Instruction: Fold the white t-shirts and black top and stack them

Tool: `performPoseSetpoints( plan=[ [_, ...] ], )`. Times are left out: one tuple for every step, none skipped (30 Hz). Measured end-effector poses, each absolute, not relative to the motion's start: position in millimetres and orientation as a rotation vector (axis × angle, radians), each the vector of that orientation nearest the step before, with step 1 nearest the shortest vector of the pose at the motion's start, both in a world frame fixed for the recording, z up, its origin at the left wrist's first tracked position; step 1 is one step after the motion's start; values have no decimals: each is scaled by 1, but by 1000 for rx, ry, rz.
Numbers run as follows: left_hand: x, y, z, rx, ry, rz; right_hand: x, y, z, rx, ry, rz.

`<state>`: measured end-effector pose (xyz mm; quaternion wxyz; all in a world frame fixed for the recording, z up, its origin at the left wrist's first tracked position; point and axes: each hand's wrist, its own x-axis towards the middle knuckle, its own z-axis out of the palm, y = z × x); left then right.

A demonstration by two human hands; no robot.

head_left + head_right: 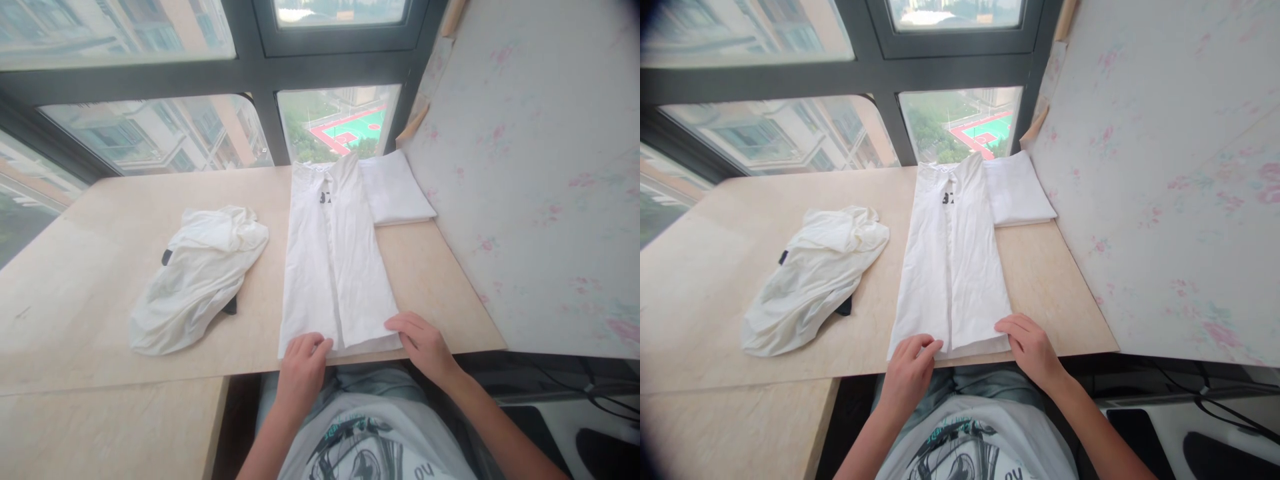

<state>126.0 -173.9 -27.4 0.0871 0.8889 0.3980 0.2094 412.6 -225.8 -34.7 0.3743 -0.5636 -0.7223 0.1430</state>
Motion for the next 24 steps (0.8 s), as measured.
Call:
performPoseSetpoints(
  plan=[
    [127, -174, -27, 2640, 1185, 590, 414, -226, -32, -1453, -1881, 391],
    [128, -175, -26, 2632, 1184, 555, 414, -226, -30, -1463, -1935, 418],
    [128, -175, -25, 2624, 1182, 524, 413, -227, -28, -1473, -2002, 440],
    [128, -175, -24, 2620, 1179, 499, 412, -228, -26, -1485, -2068, 453],
    [126, -175, -22, 2622, 1173, 486, 411, -229, -25, -1497, -2125, 454],
    [123, -174, -21, 2630, 1167, 483, 409, -230, -24, -1507, -2165, 440],
    [119, -173, -19, 2643, 1167, 488, 407, -232, -23, -1513, -2191, 416],
    [114, -172, -17, 2662, 1172, 494, 406, -234, -23, -1514, -2205, 389],
    [108, -171, -17, 2684, 1181, 493, 405, -236, -24, -1513, -2215, 363],
    [101, -169, -16, 2708, 1190, 479, 403, -238, -25, -1513, -2220, 340],
    [94, -168, -17, 2729, 1202, 451, 402, -240, -26, -1519, -2222, 321],
    [88, -166, -19, 2745, 1214, 410, 400, -241, -29, -1530, -2223, 308],
    [82, -166, -22, 2759, 1228, 371, 399, -242, -31, -1543, -2224, 298],
    [77, -165, -25, 2772, 1241, 348, 397, -243, -34, -1552, -2225, 286],
    [73, -166, -29, 2785, 1254, 346, 396, -244, -38, -1554, -2223, 271],
    [70, -167, -33, 2799, 1258, 368, 394, -246, -41, -1548, -2220, 255],
    [67, -169, -36, 2812, 1247, 404, 393, -247, -44, -1532, -2218, 242],
    [64, -172, -39, 2822, 1220, 444, 392, -248, -47, -1508, -2215, 233],
    [62, -175, -42, 2825, 1186, 485, 391, -250, -49, -1480, -2212, 228],
    [60, -179, -43, 2821, 1150, 516, 390, -253, -51, -1451, -2206, 225],
    [57, -183, -43, 2815, 1119, 543, 389, -255, -52, -1422, -2199, 227],
    [55, -188, -43, 2808, 1097, 568, 389, -258, -52, -1394, -2194, 233],
    [53, -194, -41, 2801, 1081, 589, 388, -261, -51, -1371, -2188, 244],
    [52, -199, -38, 2796, 1072, 606, 388, -264, -50, -1353, -2182, 260]
  ],
)
